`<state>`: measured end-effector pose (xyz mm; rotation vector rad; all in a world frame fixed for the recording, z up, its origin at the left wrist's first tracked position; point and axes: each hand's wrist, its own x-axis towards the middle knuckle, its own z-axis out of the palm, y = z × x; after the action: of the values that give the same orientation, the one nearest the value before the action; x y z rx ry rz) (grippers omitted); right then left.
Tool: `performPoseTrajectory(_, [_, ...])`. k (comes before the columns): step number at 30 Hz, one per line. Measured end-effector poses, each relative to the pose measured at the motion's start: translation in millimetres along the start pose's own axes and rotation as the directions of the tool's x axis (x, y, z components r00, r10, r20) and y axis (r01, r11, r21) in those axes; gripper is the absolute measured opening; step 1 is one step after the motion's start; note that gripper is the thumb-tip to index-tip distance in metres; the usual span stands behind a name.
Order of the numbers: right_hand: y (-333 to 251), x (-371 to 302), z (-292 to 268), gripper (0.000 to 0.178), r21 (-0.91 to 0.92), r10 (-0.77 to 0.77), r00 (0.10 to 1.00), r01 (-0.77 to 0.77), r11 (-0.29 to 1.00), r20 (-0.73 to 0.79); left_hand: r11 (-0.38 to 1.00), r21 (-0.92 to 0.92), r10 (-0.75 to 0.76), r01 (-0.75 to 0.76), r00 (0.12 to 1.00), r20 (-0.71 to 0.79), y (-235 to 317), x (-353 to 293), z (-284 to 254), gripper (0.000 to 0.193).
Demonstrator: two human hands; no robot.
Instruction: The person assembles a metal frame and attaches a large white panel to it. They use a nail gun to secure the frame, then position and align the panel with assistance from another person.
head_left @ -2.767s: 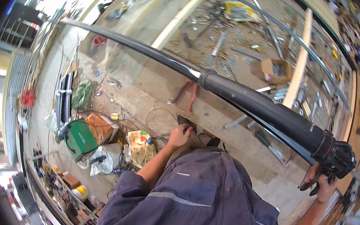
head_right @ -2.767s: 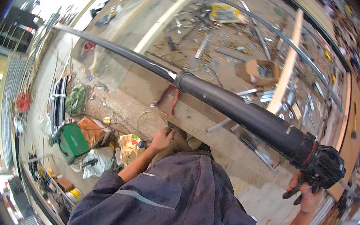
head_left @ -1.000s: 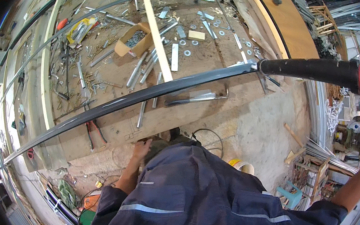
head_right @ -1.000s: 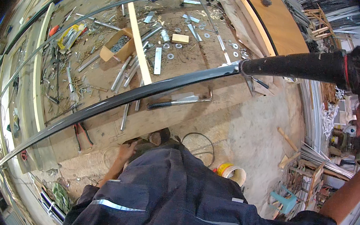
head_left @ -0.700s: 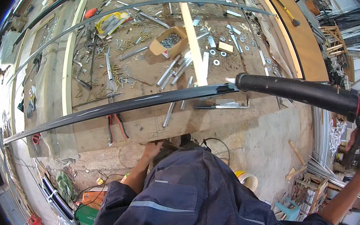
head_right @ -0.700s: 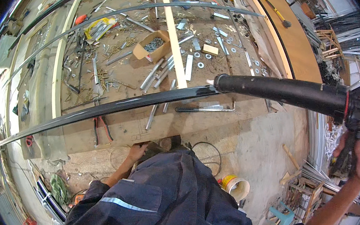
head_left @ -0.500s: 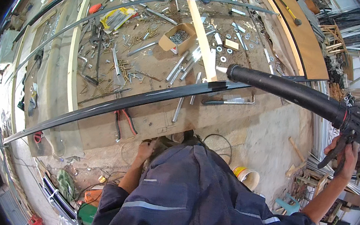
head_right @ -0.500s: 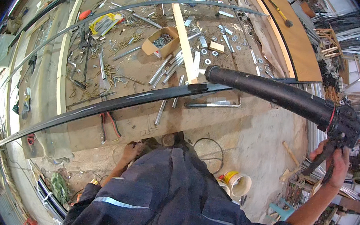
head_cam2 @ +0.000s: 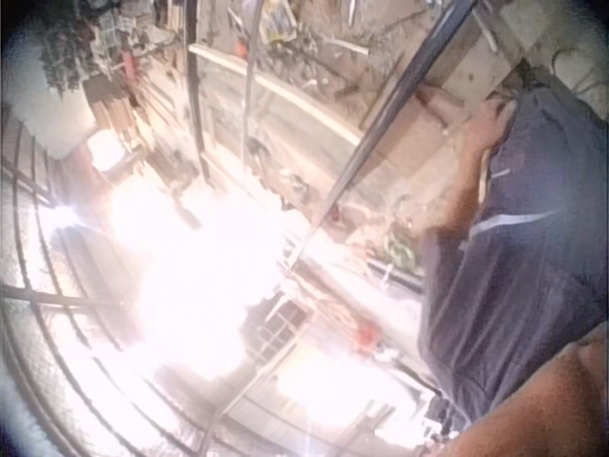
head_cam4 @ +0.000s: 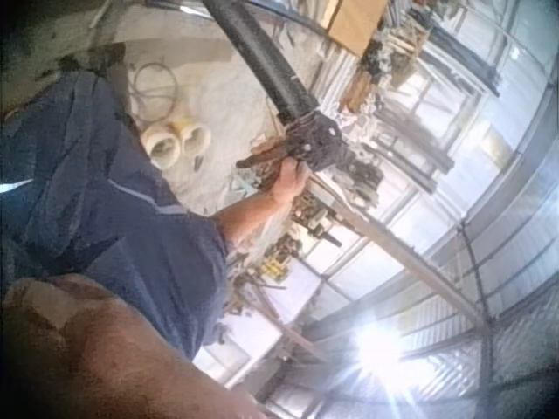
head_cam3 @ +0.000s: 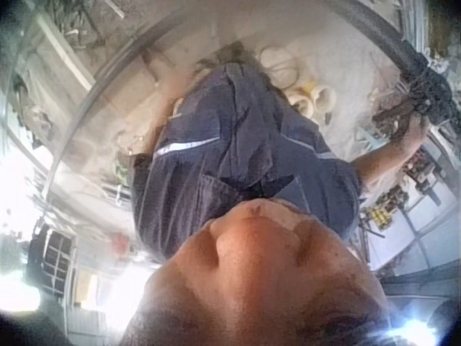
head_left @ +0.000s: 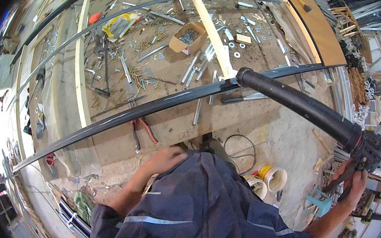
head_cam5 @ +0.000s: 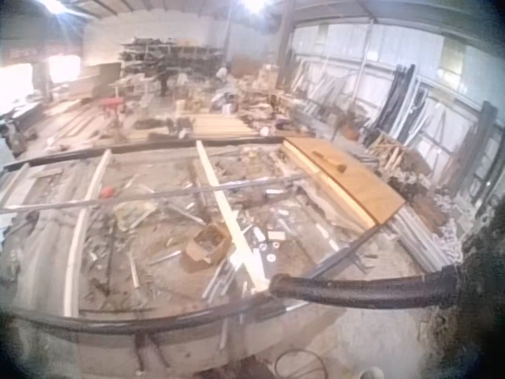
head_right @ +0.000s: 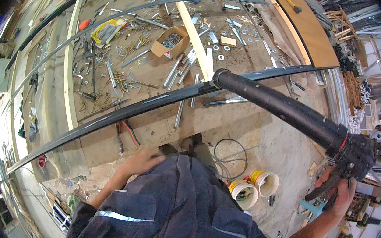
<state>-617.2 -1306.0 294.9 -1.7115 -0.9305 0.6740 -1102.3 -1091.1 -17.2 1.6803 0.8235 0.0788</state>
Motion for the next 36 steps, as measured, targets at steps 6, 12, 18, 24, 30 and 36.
performPoseTrajectory(6, [-4.4, -13.9, 5.7, 0.055, 0.042, -0.025, 1.0, 0.026, 0.999, -0.016, 0.714, -0.699, 0.119, 0.049, 0.974, 0.19, 120.2, 127.9, 8.5, 0.063])
performPoseTrajectory(12, [0.5, -4.2, -1.4, 0.052, -0.034, 0.022, 1.0, -0.022, 0.999, 0.005, 0.143, -0.987, 0.023, 0.076, 0.997, 0.08, 168.2, 210.5, 36.3, 0.073])
performPoseTrajectory(18, [19.4, 0.4, -15.9, 0.062, 0.028, 0.012, 0.995, -0.009, 1.0, -0.095, 0.064, -0.998, 0.012, -0.019, 1.0, -0.018, 190.7, 226.1, 43.7, 0.059])
performPoseTrajectory(24, [27.4, 30.9, -46.9, 0.065, 0.051, 0.048, 0.997, -0.045, 0.998, -0.063, 0.065, -0.997, -0.089, -0.029, 0.995, -0.035, 212.2, 241.7, 46.5, 0.058])
performPoseTrajectory(30, [33.6, 62.6, -35.6, 0.065, 0.016, 0.015, 1.0, -0.015, 1.0, -0.019, 0.072, -0.992, -0.103, -0.106, 0.988, -0.114, 205.0, 267.5, 40.9, 0.054])
performPoseTrajectory(36, [45.8, 126.0, 31.4, 0.063, 0.131, 0.02, 0.994, -0.035, 0.991, 0.112, 0.159, -0.965, -0.212, -0.207, 0.948, -0.238, 204.2, 319.2, -13.3, 0.06])
